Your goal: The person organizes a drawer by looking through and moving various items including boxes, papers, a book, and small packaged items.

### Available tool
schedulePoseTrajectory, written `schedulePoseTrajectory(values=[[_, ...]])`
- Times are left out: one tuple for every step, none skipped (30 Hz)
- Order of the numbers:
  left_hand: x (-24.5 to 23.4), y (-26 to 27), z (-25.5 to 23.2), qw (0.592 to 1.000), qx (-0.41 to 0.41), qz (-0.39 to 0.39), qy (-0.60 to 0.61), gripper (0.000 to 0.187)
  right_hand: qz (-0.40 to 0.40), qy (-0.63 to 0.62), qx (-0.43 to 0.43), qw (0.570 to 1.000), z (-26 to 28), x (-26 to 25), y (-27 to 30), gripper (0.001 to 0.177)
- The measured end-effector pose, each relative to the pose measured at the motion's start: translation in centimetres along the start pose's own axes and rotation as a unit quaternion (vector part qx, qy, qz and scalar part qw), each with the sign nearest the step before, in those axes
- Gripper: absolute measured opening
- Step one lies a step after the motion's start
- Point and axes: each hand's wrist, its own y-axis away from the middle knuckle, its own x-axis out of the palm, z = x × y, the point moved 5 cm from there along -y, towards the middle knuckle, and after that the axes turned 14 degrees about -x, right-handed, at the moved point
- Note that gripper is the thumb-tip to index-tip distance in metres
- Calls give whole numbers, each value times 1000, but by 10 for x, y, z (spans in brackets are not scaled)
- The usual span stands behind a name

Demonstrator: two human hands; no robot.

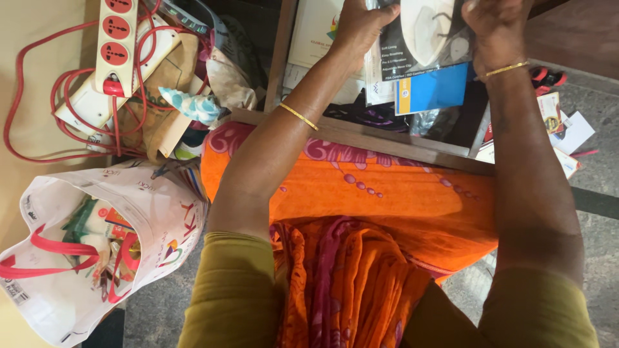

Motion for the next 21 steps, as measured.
schedulePoseTrajectory(values=[[-1, 0, 0, 1000, -4, -11, -2, 35, 10, 7, -16, 1000, 7, 6, -3, 13], [-1, -1, 0, 1000, -4, -11, -2, 35, 13, -20, 33, 999, 13, 14, -2, 21], [0, 0, -1, 1000, 17, 7, 0, 34, 15, -44, 82, 996, 19, 24, -2, 36], [0, 1, -1, 999, 37, 25, 2, 33, 15, -44, 83, 996, 29, 33, -5, 36], [0, 1, 1, 999, 36, 25, 2, 33, 50, -5, 100, 994, 35, 43, -6, 38], [1, 1, -1, 998, 53, 20, -24, 34, 85, 32, 116, 989, 38, 51, -7, 41], [3, 2, -3, 996, 69, 14, -50, 35, 85, 32, 117, 989, 41, 54, -7, 41], [5, 3, -5, 996, 69, 14, -50, 35, 85, 32, 116, 989, 41, 55, -7, 41], [6, 6, -8, 995, 70, 4, -77, 36, 84, 33, 116, 989, 39, 54, -7, 40], [8, 8, -11, 992, 73, -6, -102, 37, 84, 33, 116, 989, 38, 50, -6, 40], [9, 11, -16, 992, 73, -6, -102, 37, 82, 83, 104, 988, 37, 42, -5, 39], [6, 9, -12, 972, -6, -40, -231, 38, 79, 132, 92, 984, 36, 33, -5, 37], [-2, 8, -6, 929, -86, -73, -353, 43, 80, 132, 92, 984, 34, 26, -4, 37], [-10, 7, -6, 929, -85, -72, -354, 43, 50, 146, 101, 983, 31, 14, -3, 37], [-11, 8, -20, 890, 97, -86, -437, 44, 20, 161, 109, 981, 29, 1, -2, 38], [-8, 11, -30, 815, 277, -98, -500, 49, 20, 162, 105, 981, 29, -9, -3, 38], [-13, 2, -19, 774, 208, -83, -592, 42, 76, 292, 56, 952, 35, -16, -3, 39], [-20, -6, -6, 721, 136, -68, -676, 36, 129, 415, 5, 901, 39, -20, -3, 41], [-26, -12, 2, 665, 126, -48, -734, 32, 127, 416, 1, 900, 41, -26, -2, 41], [-31, -16, 13, 605, 113, -28, -788, 29, 130, 458, 50, 878, 40, -33, 4, 48], [-32, -19, 20, 603, 116, -29, -789, 29, 131, 497, 98, 852, 39, -40, 7, 54]])
